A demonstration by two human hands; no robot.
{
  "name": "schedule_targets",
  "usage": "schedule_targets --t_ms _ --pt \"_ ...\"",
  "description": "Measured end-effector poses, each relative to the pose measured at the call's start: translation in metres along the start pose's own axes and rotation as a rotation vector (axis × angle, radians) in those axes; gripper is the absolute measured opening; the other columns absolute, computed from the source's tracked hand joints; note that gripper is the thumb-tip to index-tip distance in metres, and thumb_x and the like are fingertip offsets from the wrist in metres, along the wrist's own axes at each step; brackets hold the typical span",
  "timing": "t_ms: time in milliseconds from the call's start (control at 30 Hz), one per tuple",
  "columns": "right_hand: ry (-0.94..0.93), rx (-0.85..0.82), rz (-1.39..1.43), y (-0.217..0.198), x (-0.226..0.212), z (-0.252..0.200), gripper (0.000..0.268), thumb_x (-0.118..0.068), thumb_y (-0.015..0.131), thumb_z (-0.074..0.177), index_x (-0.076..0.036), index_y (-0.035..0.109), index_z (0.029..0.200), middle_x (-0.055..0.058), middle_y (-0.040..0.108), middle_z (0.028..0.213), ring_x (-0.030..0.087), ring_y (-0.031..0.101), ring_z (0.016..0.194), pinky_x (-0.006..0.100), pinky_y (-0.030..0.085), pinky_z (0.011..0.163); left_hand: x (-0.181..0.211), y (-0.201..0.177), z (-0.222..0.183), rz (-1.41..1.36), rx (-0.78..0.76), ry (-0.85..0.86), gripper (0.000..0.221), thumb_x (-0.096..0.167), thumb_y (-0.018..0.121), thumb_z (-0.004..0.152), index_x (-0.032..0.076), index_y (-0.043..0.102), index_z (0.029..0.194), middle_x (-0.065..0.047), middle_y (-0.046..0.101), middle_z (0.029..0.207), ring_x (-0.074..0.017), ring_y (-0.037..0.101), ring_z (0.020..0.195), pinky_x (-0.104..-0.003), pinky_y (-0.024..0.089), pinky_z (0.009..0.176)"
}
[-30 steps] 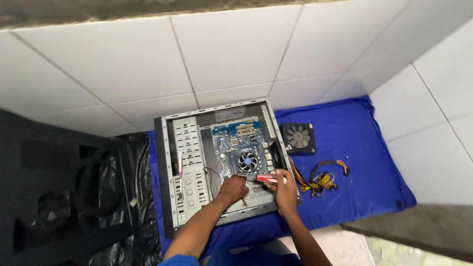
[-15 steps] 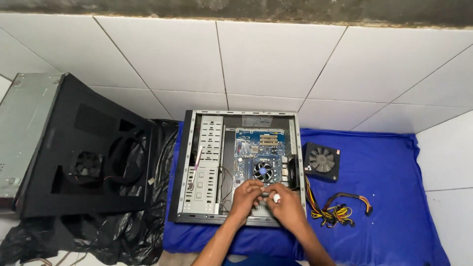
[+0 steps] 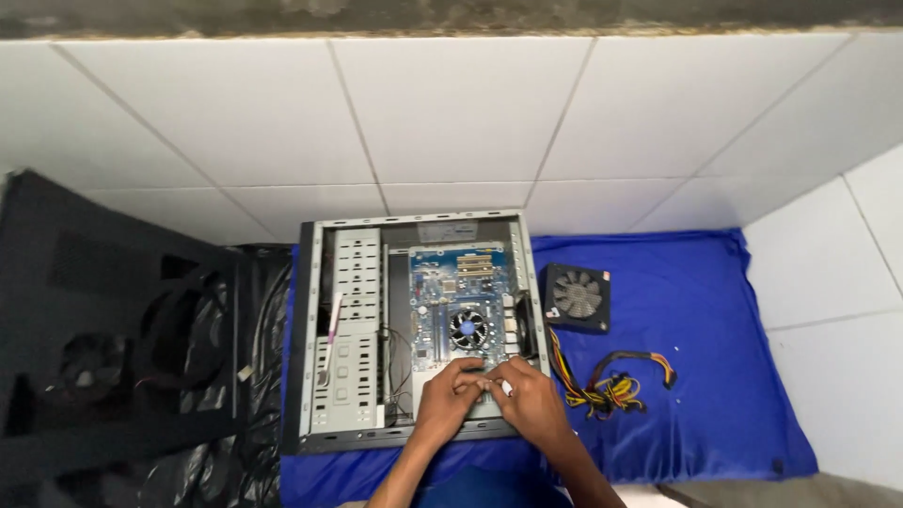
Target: Disassembling a desktop computer to remove the motherboard, including removing the case panel and power supply.
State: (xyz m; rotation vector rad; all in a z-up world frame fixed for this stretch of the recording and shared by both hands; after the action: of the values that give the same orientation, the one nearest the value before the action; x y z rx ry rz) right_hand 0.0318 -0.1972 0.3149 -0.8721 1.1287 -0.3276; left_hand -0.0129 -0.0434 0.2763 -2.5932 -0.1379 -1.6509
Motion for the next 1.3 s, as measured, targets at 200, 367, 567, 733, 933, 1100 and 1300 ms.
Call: schedule_targets --t_ms 200,367,567,733,933,1100,1300 --pt "0.279 0.144 0.157 -0.027 0.064 -0.023 0.008 -0.014 0.078 0.081 -0.011 0.075 0.088 0.003 0.079 0.088 0.013 0.072 0.071 0.027 0.063 0.060 -0.033 -0.011 0.013 0.281 0.005 -0.069 0.034 0.010 0.064 0.095 0.019 0.067 0.127 -0.002 0.082 0.103 -0.0107 0.074 0.074 -0.022 0.058 0.056" --pt "0.617 0.390 -0.306 -0.054 0.199 -0.089 0.023 -0.031 0.070 0.096 -0.010 0.075 0.089 0.005 0.073 0.075 0.018 0.058 0.053 0.032 0.047 0.053 -0.048 -0.039 0.011 0.414 0.149 0.034 0.033 0.006 0.064 0.091 0.015 0.069 0.123 -0.002 0.080 0.092 -0.0099 0.074 0.071 -0.023 0.062 0.061" --pt "1.117 0.220 -0.129 -0.058 0.299 -0.136 0.036 -0.034 0.064 0.098 -0.003 0.078 0.109 0.016 0.076 0.095 0.031 0.069 0.083 0.041 0.052 0.086 -0.052 -0.053 0.003 0.558 0.172 0.024 0.030 0.012 0.063 0.092 0.021 0.072 0.119 0.004 0.080 0.086 -0.0090 0.062 0.057 -0.025 0.049 0.053" --pt "1.098 0.229 -0.140 -0.051 0.355 -0.134 0.022 -0.031 0.073 0.092 -0.014 0.080 0.105 0.010 0.077 0.098 0.028 0.070 0.082 0.039 0.055 0.081 -0.052 -0.056 -0.005 0.527 0.153 -0.005 0.029 0.012 0.064 0.093 0.020 0.074 0.119 0.002 0.072 0.075 -0.0093 0.054 0.053 -0.025 0.044 0.051" --pt "1.116 0.193 -0.102 -0.013 0.402 -0.148 0.018 -0.027 0.072 0.090 -0.023 0.082 0.104 0.005 0.077 0.093 0.024 0.068 0.077 0.036 0.053 0.078 -0.054 -0.061 -0.009 0.502 0.173 -0.057 0.033 0.009 0.062 0.093 0.020 0.072 0.122 0.003 0.077 0.088 -0.0089 0.061 0.061 -0.024 0.052 0.055" --pt "1.215 0.328 -0.050 -0.024 0.389 -0.148 0.028 -0.029 0.073 0.090 -0.023 0.078 0.118 0.013 0.075 0.110 0.032 0.069 0.094 0.043 0.056 0.088 -0.065 -0.065 -0.001 0.478 0.176 -0.086 0.033 0.008 0.062 0.094 0.019 0.070 0.124 0.002 0.079 0.092 -0.0075 0.057 0.054 -0.021 0.044 0.043" --pt "0.797 0.514 -0.142 -0.101 0.296 -0.091 0.022 -0.026 0.068 0.102 -0.006 0.072 0.109 0.013 0.073 0.089 0.026 0.068 0.073 0.039 0.055 0.073 -0.059 -0.054 0.003 0.511 0.144 -0.091 0.031 0.012 0.060 0.095 0.017 0.072 0.123 0.000 0.077 0.090 -0.0092 0.064 0.066 -0.023 0.054 0.060"
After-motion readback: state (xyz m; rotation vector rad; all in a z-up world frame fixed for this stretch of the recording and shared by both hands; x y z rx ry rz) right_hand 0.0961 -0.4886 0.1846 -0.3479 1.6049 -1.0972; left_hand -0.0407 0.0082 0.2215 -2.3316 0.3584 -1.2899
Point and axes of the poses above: each hand's wrist, its own z-axis towards the middle knuckle, its own y-axis out of the palm, x = y × z, the point moved 3 cm from there along z, towards the middle knuckle
